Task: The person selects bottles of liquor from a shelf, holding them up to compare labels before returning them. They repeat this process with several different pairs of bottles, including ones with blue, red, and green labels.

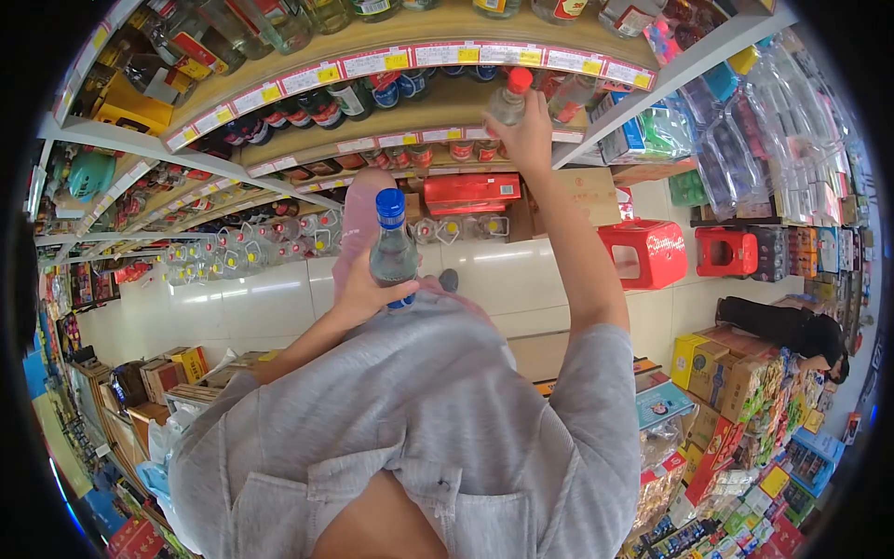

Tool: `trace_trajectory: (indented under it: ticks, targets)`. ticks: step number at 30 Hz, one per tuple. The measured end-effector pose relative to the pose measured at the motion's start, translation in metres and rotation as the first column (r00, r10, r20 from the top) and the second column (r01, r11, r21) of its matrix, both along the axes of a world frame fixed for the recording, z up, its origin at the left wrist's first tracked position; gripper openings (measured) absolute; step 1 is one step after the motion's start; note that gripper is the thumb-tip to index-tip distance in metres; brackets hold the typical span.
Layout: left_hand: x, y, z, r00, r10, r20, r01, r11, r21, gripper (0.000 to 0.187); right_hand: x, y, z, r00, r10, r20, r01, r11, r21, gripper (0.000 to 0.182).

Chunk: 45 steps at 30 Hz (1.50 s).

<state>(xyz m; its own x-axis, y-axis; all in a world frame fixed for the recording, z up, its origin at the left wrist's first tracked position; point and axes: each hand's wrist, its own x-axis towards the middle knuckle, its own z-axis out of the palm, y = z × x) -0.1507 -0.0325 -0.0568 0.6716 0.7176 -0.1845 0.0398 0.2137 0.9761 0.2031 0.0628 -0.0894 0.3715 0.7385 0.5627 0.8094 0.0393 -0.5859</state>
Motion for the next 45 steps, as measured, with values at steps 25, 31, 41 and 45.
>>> trace_trajectory:
  ticks: [25,31,41,45]
  targets:
    - [-0.009,-0.004,0.011,0.997,-0.059,-0.049,0.062,0.995,0.082,0.068,0.005,0.053,-0.006,0.992,-0.104,0.077,0.115,0.982,-0.153,0.077]
    - [0.001,0.009,0.007,0.991,0.020,-0.133,0.012,0.972,0.234,0.069,0.053,0.096,-0.063,0.971,-0.047,0.237,0.053,0.998,-0.021,0.082]
    - [0.005,0.021,0.006,0.987,0.051,-0.152,-0.018,0.978,0.209,0.068,0.043,0.098,-0.050,0.782,-0.278,0.558,0.241,0.960,0.141,0.053]
    - [0.006,0.016,-0.002,0.991,0.067,-0.114,-0.038,0.969,0.242,0.066,0.051,0.104,-0.055,0.735,-0.198,0.649,0.197,0.978,0.074,0.054]
